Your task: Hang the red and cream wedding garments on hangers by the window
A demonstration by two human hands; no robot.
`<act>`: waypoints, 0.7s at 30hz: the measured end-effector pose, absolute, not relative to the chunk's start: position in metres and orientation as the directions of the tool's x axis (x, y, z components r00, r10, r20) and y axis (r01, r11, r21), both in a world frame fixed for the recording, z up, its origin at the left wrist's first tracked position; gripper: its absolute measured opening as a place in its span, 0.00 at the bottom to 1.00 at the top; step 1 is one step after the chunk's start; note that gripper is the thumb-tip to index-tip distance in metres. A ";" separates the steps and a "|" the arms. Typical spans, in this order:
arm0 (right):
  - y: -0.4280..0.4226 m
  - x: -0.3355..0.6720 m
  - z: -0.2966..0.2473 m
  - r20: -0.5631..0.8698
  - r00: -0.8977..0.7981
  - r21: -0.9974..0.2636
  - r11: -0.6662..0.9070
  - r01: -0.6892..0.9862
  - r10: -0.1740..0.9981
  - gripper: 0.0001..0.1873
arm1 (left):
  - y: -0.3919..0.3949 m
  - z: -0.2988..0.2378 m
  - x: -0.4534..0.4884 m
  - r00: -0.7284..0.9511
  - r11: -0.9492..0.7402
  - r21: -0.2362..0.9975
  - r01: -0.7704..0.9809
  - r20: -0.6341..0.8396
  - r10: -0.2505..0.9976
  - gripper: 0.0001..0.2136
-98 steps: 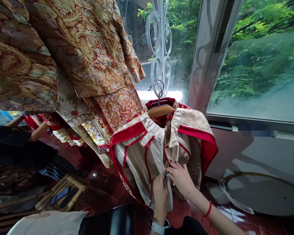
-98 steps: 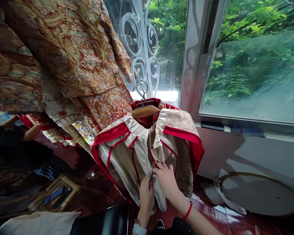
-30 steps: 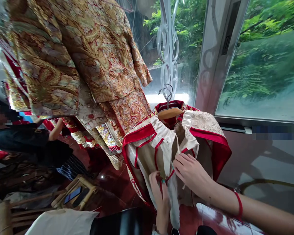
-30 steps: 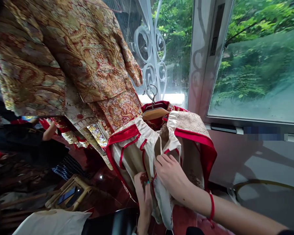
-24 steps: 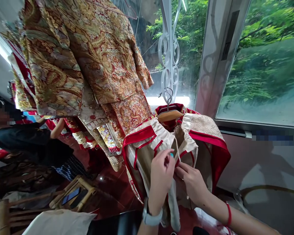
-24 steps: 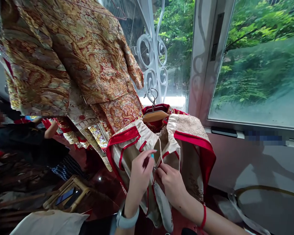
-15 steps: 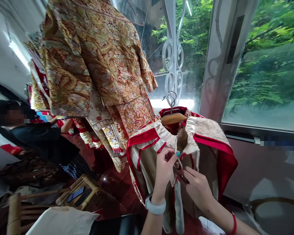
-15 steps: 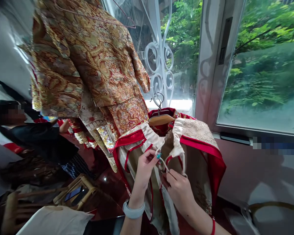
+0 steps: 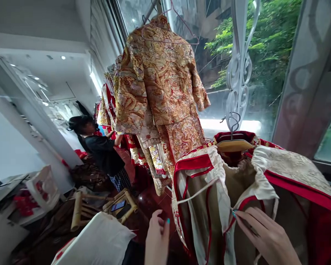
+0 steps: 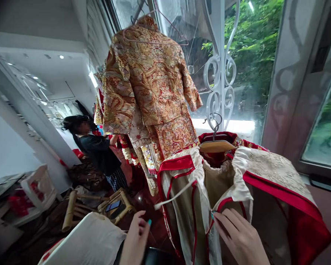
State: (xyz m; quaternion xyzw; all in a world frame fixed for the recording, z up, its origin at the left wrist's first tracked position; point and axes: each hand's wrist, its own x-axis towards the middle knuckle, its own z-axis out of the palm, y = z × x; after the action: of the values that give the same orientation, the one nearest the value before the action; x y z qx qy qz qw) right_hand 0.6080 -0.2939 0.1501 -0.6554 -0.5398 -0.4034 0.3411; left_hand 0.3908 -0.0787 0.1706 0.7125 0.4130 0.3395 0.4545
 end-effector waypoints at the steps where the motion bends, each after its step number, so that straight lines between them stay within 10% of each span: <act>1: -0.293 0.609 0.152 0.890 0.087 -0.001 -0.189 0.982 0.448 0.14 | -0.090 0.156 0.401 0.409 -0.339 0.878 0.338 0.187 0.893 0.17; 7: -0.290 0.602 0.158 0.866 0.200 -0.080 -0.268 0.960 0.459 0.17 | -0.184 0.114 0.498 0.776 -0.596 0.784 0.175 0.263 0.573 0.16; 21: -0.291 0.657 0.239 0.697 0.266 0.135 -0.486 0.863 0.666 0.10 | -0.171 0.099 0.540 0.732 -0.475 0.878 -0.055 0.359 0.579 0.09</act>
State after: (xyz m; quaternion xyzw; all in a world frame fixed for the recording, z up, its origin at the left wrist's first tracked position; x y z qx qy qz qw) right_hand 0.6569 -0.2914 0.2391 -0.7837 -0.4878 -0.3591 0.1376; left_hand 0.5405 -0.1708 0.0990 0.7941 0.1650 0.3270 0.4850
